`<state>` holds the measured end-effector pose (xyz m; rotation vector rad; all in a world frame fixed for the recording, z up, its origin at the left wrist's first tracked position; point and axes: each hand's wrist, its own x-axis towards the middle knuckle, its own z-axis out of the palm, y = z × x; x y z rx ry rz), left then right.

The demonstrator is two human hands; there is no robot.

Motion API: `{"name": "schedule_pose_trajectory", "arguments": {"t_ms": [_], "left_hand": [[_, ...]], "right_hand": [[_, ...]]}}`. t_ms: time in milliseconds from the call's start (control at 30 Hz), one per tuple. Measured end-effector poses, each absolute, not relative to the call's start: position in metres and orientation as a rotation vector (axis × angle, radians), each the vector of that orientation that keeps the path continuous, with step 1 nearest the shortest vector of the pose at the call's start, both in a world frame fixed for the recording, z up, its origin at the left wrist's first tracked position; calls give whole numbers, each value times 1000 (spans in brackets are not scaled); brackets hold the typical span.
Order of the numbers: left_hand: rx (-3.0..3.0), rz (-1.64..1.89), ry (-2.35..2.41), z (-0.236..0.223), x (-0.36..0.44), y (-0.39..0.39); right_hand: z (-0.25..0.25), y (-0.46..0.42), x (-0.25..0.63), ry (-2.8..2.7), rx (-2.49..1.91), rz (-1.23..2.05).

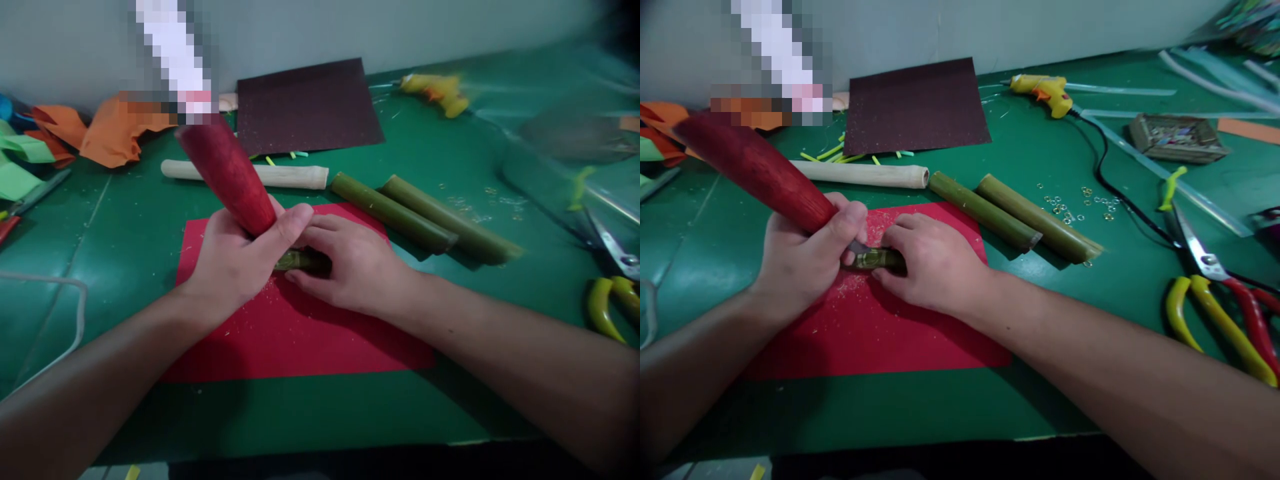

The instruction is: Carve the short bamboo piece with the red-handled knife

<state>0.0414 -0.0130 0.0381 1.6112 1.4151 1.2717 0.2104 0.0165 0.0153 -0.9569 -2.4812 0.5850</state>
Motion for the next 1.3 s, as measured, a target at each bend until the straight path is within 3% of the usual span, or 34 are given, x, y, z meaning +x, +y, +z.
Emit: {"name": "schedule_pose_trajectory", "arguments": {"t_ms": [433, 667, 1300], "left_hand": [[1581, 1334, 1420, 30, 36, -8], [1556, 1416, 1419, 27, 40, -6], [1647, 1483, 1396, 13, 51, -6]], "right_hand": [[33, 10, 211, -2661, -1235, 454], [25, 10, 208, -2567, -1175, 690], [20, 9, 202, -2361, -1196, 905]]}}
